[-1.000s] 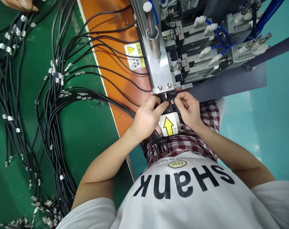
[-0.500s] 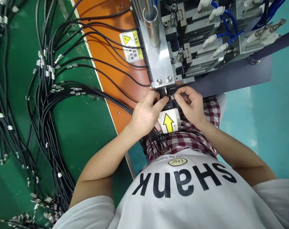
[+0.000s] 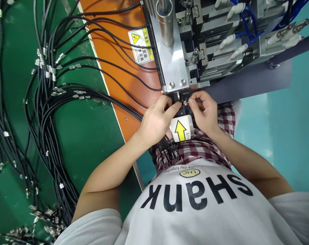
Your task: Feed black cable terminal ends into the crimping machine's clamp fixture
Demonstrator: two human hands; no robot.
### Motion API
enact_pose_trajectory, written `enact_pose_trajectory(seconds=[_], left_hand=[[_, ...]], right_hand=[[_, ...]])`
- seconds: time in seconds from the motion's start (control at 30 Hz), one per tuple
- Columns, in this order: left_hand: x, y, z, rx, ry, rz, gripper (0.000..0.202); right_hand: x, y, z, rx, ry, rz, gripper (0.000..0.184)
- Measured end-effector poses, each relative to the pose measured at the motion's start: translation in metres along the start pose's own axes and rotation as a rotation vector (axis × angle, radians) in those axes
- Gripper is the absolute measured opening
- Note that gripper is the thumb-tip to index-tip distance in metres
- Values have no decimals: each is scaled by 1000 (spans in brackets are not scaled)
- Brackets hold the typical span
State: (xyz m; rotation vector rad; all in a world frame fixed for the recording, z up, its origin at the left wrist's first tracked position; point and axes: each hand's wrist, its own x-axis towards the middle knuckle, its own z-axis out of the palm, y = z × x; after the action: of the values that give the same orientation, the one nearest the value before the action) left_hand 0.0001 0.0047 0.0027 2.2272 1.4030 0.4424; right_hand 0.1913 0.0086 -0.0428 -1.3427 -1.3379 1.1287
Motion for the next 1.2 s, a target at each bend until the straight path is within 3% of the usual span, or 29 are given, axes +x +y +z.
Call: enact_pose_trajectory(seconds=[0.37, 0.73, 1.07, 1.2], left_hand=[[0, -1, 0, -66, -3, -3, 34], [-2, -8, 4, 90, 64, 112, 34], [0, -4, 1, 91, 57, 139, 37], [2, -5, 1, 96, 74, 191, 34]], right_hand=[[3, -3, -5, 32, 20, 150, 33], [4, -24, -4, -185, 39, -10, 16], [5, -5, -9, 221, -69, 442, 32], [-11, -7, -14, 99, 17, 277, 23]])
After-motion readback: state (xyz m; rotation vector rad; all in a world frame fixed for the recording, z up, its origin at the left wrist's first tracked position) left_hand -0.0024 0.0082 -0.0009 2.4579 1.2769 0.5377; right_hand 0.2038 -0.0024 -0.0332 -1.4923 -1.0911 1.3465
